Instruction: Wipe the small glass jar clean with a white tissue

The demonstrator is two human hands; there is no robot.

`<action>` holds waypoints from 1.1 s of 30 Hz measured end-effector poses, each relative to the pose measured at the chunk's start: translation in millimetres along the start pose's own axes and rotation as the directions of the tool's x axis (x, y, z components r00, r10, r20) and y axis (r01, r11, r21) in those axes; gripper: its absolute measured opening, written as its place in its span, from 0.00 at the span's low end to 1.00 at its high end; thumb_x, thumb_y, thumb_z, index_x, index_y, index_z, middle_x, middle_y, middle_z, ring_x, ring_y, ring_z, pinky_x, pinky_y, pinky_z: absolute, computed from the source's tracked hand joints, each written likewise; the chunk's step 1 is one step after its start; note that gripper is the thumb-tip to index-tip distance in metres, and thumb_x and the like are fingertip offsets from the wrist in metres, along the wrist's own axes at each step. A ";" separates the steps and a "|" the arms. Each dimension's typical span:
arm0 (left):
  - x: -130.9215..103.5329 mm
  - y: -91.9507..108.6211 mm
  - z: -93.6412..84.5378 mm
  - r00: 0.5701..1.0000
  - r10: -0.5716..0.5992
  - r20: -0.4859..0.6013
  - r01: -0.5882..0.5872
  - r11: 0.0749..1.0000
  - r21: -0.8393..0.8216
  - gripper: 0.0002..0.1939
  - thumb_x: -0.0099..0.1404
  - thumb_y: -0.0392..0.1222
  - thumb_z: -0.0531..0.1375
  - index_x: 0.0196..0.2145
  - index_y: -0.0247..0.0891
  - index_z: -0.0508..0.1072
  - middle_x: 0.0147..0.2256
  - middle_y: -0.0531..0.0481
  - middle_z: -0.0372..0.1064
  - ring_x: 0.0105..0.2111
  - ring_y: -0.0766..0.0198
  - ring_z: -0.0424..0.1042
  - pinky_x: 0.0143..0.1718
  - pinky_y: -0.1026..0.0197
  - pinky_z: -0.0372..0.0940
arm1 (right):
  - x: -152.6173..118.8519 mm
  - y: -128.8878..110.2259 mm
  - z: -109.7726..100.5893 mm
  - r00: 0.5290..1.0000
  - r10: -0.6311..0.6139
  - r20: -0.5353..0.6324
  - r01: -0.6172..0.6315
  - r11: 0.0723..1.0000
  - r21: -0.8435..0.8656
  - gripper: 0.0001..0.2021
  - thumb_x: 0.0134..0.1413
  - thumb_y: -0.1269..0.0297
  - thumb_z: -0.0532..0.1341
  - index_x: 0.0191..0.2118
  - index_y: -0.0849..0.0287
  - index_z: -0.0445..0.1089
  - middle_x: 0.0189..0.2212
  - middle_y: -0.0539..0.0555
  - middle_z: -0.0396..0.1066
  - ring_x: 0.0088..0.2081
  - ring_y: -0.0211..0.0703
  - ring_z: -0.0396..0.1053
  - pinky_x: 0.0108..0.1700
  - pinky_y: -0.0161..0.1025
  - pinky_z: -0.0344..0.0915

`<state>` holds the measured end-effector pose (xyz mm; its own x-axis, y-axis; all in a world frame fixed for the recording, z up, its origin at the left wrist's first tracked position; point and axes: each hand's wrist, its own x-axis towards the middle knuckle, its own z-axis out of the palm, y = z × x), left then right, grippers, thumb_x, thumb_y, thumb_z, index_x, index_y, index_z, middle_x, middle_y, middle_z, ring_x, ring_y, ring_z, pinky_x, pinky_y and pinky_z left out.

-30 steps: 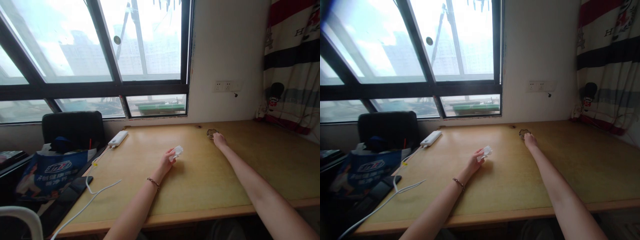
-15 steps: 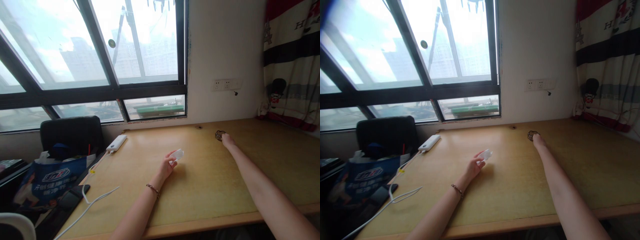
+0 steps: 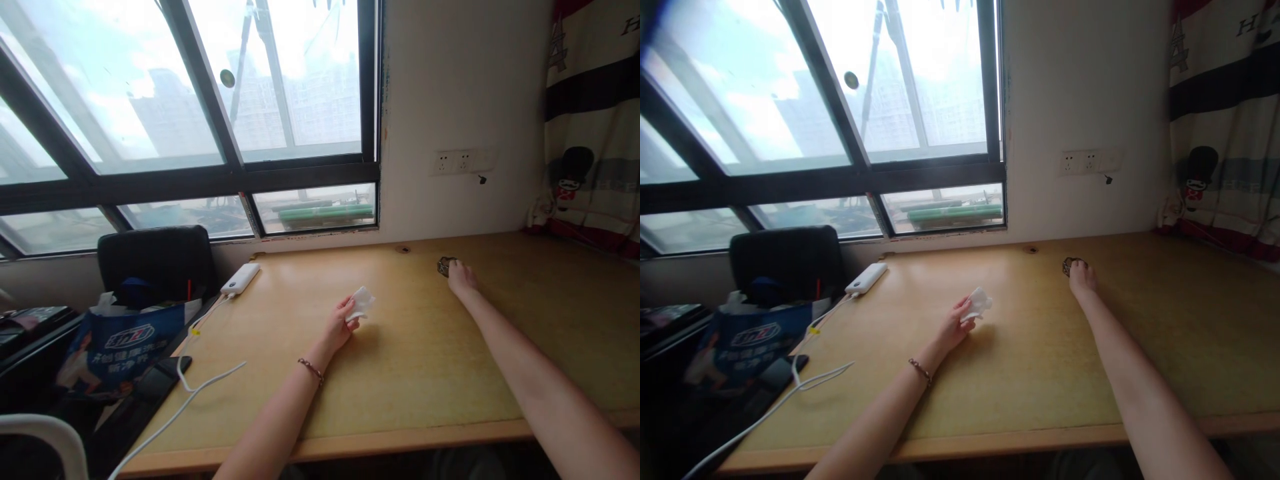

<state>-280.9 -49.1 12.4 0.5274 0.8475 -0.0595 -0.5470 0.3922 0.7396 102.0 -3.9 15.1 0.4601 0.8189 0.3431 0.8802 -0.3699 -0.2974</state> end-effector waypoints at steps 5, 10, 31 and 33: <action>-4.6 3.3 0.2 0.999 -0.025 0.034 0.030 0.984 -0.177 0.12 0.56 0.38 0.57 0.40 0.41 0.65 0.24 0.56 0.62 0.13 0.80 0.51 0.14 0.74 0.48 | -63.6 -89.2 -5.1 0.999 0.022 -0.033 0.003 0.786 0.618 0.19 0.44 0.60 0.58 0.43 0.62 0.62 0.42 0.63 0.65 0.43 0.51 0.63 0.43 0.44 0.59; -9.7 2.3 2.2 0.996 -0.038 0.081 0.051 0.985 -0.163 0.14 0.57 0.39 0.56 0.43 0.39 0.65 0.24 0.54 0.62 0.15 0.79 0.55 0.16 0.74 0.52 | -158.6 -179.8 -4.3 0.847 -0.280 0.452 -0.443 0.100 0.891 0.19 0.39 0.56 0.62 0.39 0.58 0.63 0.36 0.56 0.69 0.33 0.42 0.69 0.33 0.39 0.66; -6.2 -13.1 2.4 0.995 0.034 0.092 -0.050 0.983 0.179 0.26 0.50 0.43 0.61 0.47 0.34 0.63 0.42 0.41 0.65 0.38 0.59 0.68 0.37 0.59 0.63 | -173.9 -174.1 -2.1 0.906 -0.064 0.419 -0.423 -0.071 0.903 0.17 0.40 0.50 0.59 0.26 0.62 0.68 0.21 0.53 0.71 0.23 0.42 0.68 0.25 0.38 0.67; -7.6 -14.8 4.6 0.994 0.035 0.106 -0.056 0.978 0.202 0.25 0.48 0.39 0.63 0.44 0.31 0.65 0.42 0.40 0.66 0.39 0.59 0.67 0.40 0.58 0.62 | -174.7 -173.9 -3.3 0.903 -0.114 0.413 -0.421 -0.056 0.905 0.18 0.38 0.50 0.60 0.29 0.62 0.69 0.23 0.53 0.72 0.24 0.43 0.69 0.26 0.38 0.67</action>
<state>-273.8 -63.0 5.0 0.5739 0.8181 0.0378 -0.4326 0.2636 0.8622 -131.0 -84.1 9.8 0.2672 0.9633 -0.0244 -0.3487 0.0730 -0.9344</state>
